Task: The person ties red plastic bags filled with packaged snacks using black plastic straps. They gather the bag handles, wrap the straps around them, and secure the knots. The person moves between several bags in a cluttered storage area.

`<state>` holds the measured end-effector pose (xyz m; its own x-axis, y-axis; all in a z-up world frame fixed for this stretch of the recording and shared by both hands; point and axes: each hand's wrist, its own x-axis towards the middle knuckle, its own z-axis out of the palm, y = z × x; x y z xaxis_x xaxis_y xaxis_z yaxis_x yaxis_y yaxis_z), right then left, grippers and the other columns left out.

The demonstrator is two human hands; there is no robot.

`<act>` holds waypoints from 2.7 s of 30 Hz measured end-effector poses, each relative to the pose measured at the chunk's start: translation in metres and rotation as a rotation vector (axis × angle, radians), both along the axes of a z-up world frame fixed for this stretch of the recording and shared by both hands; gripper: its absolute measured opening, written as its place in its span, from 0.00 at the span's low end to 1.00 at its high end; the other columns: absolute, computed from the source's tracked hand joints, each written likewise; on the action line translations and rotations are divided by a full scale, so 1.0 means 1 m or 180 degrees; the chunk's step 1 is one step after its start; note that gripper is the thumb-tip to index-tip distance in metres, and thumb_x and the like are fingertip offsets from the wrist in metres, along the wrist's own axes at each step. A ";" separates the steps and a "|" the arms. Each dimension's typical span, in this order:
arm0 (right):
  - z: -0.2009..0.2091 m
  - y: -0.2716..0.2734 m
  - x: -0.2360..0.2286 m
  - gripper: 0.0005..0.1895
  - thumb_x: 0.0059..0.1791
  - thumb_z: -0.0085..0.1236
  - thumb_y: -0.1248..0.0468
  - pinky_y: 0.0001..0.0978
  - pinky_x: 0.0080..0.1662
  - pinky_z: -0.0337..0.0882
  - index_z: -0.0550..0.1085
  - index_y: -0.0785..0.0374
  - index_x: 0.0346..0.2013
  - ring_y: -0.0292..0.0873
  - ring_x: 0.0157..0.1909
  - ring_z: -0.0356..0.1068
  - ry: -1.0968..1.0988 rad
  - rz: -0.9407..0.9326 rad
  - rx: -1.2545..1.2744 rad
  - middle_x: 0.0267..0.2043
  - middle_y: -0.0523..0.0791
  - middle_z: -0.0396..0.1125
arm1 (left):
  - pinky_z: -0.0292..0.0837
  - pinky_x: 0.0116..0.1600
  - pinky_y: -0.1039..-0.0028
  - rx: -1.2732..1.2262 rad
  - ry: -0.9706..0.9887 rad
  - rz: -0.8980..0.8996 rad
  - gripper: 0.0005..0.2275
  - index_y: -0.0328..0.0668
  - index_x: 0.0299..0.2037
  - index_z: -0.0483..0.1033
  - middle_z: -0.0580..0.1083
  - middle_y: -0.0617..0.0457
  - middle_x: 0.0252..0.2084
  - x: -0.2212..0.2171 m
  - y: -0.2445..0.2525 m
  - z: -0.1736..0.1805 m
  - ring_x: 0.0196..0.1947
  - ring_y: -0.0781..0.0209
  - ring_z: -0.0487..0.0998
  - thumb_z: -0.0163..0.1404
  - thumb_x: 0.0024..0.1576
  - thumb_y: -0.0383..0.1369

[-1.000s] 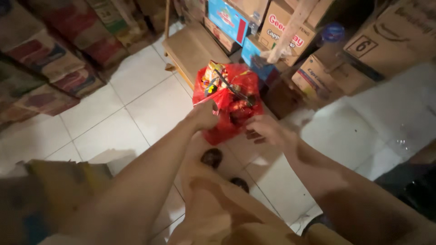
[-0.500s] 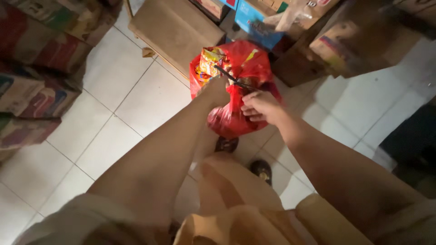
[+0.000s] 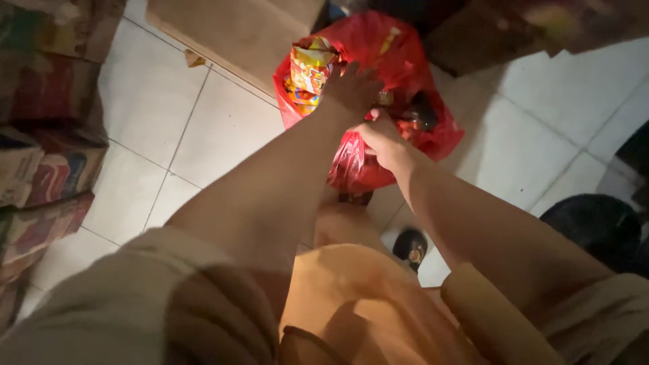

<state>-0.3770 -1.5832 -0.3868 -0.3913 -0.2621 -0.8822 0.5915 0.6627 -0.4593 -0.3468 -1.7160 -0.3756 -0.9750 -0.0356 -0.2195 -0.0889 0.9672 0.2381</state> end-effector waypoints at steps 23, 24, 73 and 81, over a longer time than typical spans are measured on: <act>0.014 0.035 0.013 0.20 0.45 0.66 0.51 0.35 0.47 0.68 0.79 0.64 0.40 0.42 0.42 0.72 0.1344 -0.0570 0.0015 0.40 0.47 0.75 | 0.57 0.63 0.41 -0.0253 -0.0794 0.0031 0.28 0.79 0.69 0.60 0.66 0.45 0.64 -0.024 0.005 -0.011 0.65 0.40 0.66 0.52 0.57 0.48; 0.025 0.039 0.013 0.19 0.45 0.66 0.51 0.36 0.46 0.69 0.79 0.65 0.38 0.44 0.40 0.74 0.1453 -0.0505 0.0181 0.37 0.48 0.75 | 0.59 0.63 0.41 -0.0310 -0.0620 0.0006 0.23 0.77 0.68 0.63 0.67 0.45 0.63 -0.025 0.009 -0.012 0.64 0.41 0.67 0.49 0.61 0.45; 0.390 0.820 0.260 0.19 0.32 0.73 0.49 0.42 0.40 0.74 0.83 0.59 0.28 0.50 0.31 0.75 0.2425 -0.2942 0.2842 0.27 0.51 0.75 | 0.73 0.57 0.54 0.0519 -0.0771 -0.4146 0.14 0.53 0.46 0.83 0.78 0.43 0.48 0.047 0.858 0.347 0.53 0.43 0.78 0.57 0.54 0.46; 0.408 0.927 0.313 0.21 0.35 0.72 0.46 0.47 0.47 0.74 0.85 0.56 0.33 0.55 0.40 0.76 0.1728 -0.3277 0.3367 0.35 0.53 0.76 | 0.50 0.71 0.40 0.0530 -0.1093 -0.4756 0.14 0.54 0.46 0.84 0.77 0.44 0.52 0.092 1.001 0.370 0.59 0.43 0.74 0.52 0.58 0.47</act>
